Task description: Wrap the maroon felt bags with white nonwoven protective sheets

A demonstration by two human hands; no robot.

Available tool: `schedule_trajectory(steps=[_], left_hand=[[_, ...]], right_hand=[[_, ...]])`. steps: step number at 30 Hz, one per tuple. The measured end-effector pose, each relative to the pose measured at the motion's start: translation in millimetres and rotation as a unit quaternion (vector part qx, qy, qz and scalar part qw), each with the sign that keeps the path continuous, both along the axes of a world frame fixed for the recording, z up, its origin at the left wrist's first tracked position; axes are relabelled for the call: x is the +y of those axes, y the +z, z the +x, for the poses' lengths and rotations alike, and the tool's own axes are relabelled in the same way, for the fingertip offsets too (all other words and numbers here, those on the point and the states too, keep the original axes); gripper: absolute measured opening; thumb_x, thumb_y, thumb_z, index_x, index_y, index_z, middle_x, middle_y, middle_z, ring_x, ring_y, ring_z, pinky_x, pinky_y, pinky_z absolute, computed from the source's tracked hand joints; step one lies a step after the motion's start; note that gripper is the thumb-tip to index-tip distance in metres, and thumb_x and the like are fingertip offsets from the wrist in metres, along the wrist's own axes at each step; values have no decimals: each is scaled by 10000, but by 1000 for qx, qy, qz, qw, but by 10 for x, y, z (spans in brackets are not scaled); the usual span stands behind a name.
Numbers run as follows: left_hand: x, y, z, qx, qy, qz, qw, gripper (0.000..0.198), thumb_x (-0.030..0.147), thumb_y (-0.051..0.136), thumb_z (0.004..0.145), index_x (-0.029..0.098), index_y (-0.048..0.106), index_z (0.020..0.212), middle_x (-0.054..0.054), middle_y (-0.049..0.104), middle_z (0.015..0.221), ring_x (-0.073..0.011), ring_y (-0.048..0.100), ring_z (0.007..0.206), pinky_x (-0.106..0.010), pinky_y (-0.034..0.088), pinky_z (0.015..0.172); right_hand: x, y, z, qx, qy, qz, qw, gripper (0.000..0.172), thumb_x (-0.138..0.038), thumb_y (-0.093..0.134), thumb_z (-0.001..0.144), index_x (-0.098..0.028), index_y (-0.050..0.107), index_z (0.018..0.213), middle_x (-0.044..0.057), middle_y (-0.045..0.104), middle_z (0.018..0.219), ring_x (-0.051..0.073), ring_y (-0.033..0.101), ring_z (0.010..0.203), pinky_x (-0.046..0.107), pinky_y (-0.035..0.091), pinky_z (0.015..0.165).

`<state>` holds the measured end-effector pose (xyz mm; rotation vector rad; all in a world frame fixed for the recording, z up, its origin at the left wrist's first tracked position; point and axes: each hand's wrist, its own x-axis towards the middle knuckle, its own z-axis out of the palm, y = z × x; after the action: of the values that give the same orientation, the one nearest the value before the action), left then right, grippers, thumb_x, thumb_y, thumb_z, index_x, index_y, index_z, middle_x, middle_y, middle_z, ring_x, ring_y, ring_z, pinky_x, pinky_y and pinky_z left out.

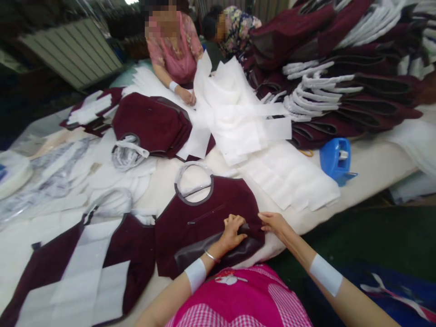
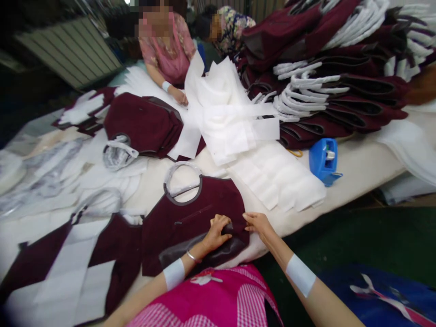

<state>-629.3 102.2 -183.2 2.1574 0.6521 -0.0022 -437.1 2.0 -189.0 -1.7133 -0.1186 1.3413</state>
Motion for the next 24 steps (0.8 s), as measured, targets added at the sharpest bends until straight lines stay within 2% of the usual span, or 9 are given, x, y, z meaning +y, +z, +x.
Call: schedule_trajectory(steps=[4, 7, 10, 14, 18, 21, 24], left_hand=[[-13, 7, -60, -48, -19, -30, 998, 400, 186, 651, 781, 293, 580, 1160, 12, 613, 1320, -250, 415, 1205, -426, 268, 957], [-8, -40, -98, -67, -18, -41, 997, 494, 165, 650, 785, 331, 551, 1240, 27, 641, 1297, -242, 417, 1238, -434, 247, 973], [-3, -84, -124, -74, -19, -46, 996, 502, 163, 655, 785, 327, 545, 1247, 16, 645, 1301, -247, 417, 1265, -441, 237, 975], [2, -134, -135, -78, -34, -31, 996, 320, 174, 621, 820, 284, 582, 1118, 9, 637, 1312, -253, 411, 1298, -454, 224, 974], [18, -192, -128, -59, -43, -17, 997, 202, 158, 637, 794, 235, 578, 971, -4, 679, 1176, -254, 423, 1291, -440, 242, 962], [29, -206, -119, -51, -50, -10, 997, 197, 154, 646, 784, 224, 563, 948, -19, 676, 1151, -256, 423, 1289, -439, 256, 949], [34, -189, -107, -55, -53, -7, 997, 219, 120, 620, 787, 230, 565, 969, -14, 649, 1244, -254, 415, 1289, -447, 256, 949]], right_hand=[[17, 24, 51, 49, 6, -43, 998, 375, -307, 838, 611, -155, 665, 907, 60, 717, 751, 157, 664, 651, 279, 559, 593], [33, -8, 65, 123, 5, -46, 991, 381, -332, 854, 592, -198, 634, 874, 53, 732, 785, 192, 703, 736, 315, 588, 679], [49, -26, 14, 142, -1, -37, 989, 390, -326, 859, 576, -207, 628, 867, 50, 736, 780, 203, 716, 770, 314, 593, 725], [154, -13, -125, 81, 0, -53, 995, 366, -303, 864, 543, -195, 599, 771, 34, 697, 665, 186, 688, 653, 286, 563, 607], [353, 21, -216, -53, 70, -102, 991, 318, -232, 825, 546, -198, 534, 668, -15, 590, 513, 153, 608, 512, 263, 493, 483], [466, 20, -198, -90, 93, -129, 983, 299, -140, 777, 548, -202, 510, 667, -47, 542, 470, 129, 559, 463, 245, 468, 444], [504, -19, -153, -105, 96, -146, 979, 299, -73, 721, 564, -208, 491, 699, -75, 506, 443, 122, 537, 445, 232, 456, 418]])
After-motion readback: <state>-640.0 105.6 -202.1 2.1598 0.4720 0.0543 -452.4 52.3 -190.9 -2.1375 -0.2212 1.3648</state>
